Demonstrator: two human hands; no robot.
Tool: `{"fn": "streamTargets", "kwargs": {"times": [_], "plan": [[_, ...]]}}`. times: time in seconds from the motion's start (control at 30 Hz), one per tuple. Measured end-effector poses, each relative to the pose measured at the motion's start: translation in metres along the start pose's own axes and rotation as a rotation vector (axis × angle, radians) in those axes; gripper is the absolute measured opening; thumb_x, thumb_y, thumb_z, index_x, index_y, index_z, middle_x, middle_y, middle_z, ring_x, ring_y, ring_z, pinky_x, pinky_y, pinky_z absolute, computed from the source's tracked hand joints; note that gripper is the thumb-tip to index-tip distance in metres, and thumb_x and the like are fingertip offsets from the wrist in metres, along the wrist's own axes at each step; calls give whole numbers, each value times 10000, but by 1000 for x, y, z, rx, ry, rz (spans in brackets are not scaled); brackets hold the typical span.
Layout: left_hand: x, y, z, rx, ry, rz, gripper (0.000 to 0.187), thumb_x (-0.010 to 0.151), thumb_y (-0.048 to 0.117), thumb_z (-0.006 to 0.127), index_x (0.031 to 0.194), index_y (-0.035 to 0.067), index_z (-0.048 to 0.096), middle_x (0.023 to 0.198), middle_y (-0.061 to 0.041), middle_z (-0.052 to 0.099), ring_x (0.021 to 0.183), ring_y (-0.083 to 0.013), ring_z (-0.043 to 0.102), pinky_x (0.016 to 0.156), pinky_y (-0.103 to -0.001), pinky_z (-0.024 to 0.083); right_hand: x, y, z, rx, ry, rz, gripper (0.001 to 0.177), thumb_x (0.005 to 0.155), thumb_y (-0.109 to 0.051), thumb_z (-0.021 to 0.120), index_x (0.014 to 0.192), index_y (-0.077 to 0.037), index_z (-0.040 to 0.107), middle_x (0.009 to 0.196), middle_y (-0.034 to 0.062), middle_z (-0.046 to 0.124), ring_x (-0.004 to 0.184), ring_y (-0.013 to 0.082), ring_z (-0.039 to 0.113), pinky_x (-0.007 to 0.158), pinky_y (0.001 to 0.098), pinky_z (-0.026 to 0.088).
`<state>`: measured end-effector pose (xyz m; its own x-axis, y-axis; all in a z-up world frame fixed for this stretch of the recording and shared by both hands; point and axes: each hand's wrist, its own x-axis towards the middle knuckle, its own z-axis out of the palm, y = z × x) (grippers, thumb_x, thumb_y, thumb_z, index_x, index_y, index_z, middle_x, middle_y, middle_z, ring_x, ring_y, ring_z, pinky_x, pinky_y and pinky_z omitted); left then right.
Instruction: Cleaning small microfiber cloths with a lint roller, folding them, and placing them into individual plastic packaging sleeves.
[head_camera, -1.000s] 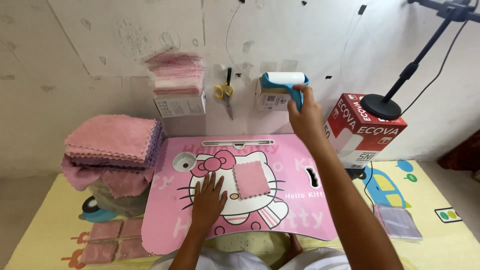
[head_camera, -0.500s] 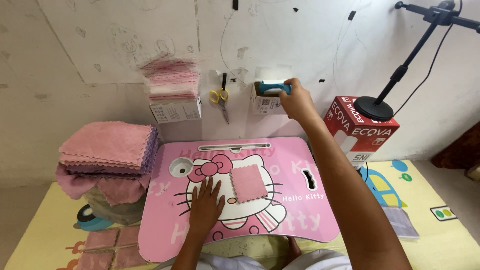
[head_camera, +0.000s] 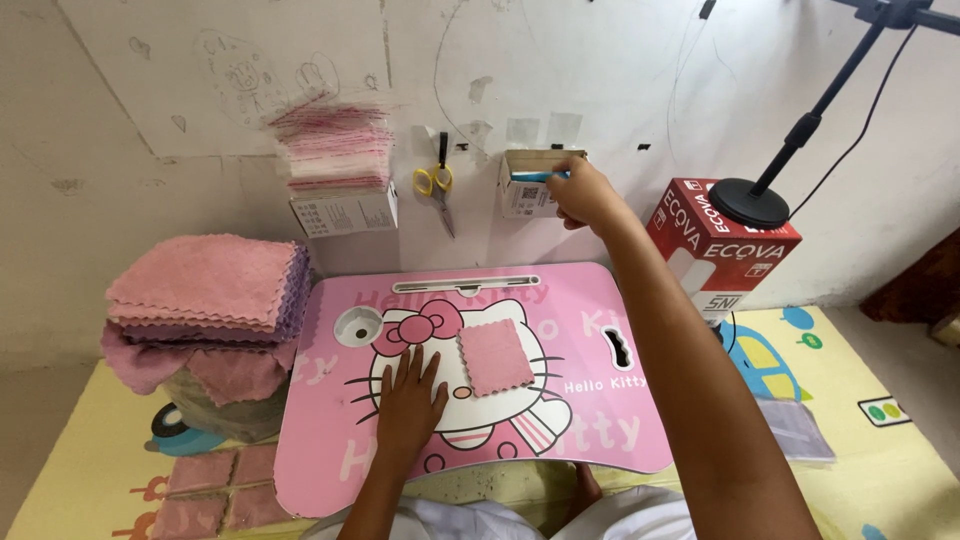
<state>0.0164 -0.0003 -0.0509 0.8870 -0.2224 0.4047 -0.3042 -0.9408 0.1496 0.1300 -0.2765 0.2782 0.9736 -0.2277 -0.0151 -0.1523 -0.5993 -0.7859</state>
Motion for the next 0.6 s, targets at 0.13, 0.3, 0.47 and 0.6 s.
{"fn": "streamTargets", "kwargs": {"times": [0.13,0.3,0.47,0.6], "plan": [[-1,1,-2,-4,53,14,566,947,422,540,1446,156,549,1551,-102,486,1474,-290,390,1171,-503,314,5,-1,-9,262,-151,33,142,941,-89,502,970,-10,616,721,65,513,569,144,476,469,265,437],[0,0,-4,-59,-16,-8,566,970,427,510,1468,159,524,1577,-113,446,1499,-312,340,1182,-525,279,-18,-3,-21,408,-184,28,736,984,-588,278,1398,-21,498,1095,178,651,826,277,732,662,323,602],[0,2,-11,-41,-3,17,563,963,413,526,1456,141,536,1571,-124,455,1483,-324,366,1165,-521,296,-34,63,-1,508,67,-94,687,982,-578,331,1409,-49,433,1156,187,634,705,233,698,527,289,558],[-1,2,-9,-17,47,24,558,948,402,551,1440,138,560,1550,-129,488,1463,-321,405,1159,-517,318,-47,139,40,329,157,-158,284,1032,-168,526,1307,-97,519,1027,109,614,729,199,643,539,297,581]]}}
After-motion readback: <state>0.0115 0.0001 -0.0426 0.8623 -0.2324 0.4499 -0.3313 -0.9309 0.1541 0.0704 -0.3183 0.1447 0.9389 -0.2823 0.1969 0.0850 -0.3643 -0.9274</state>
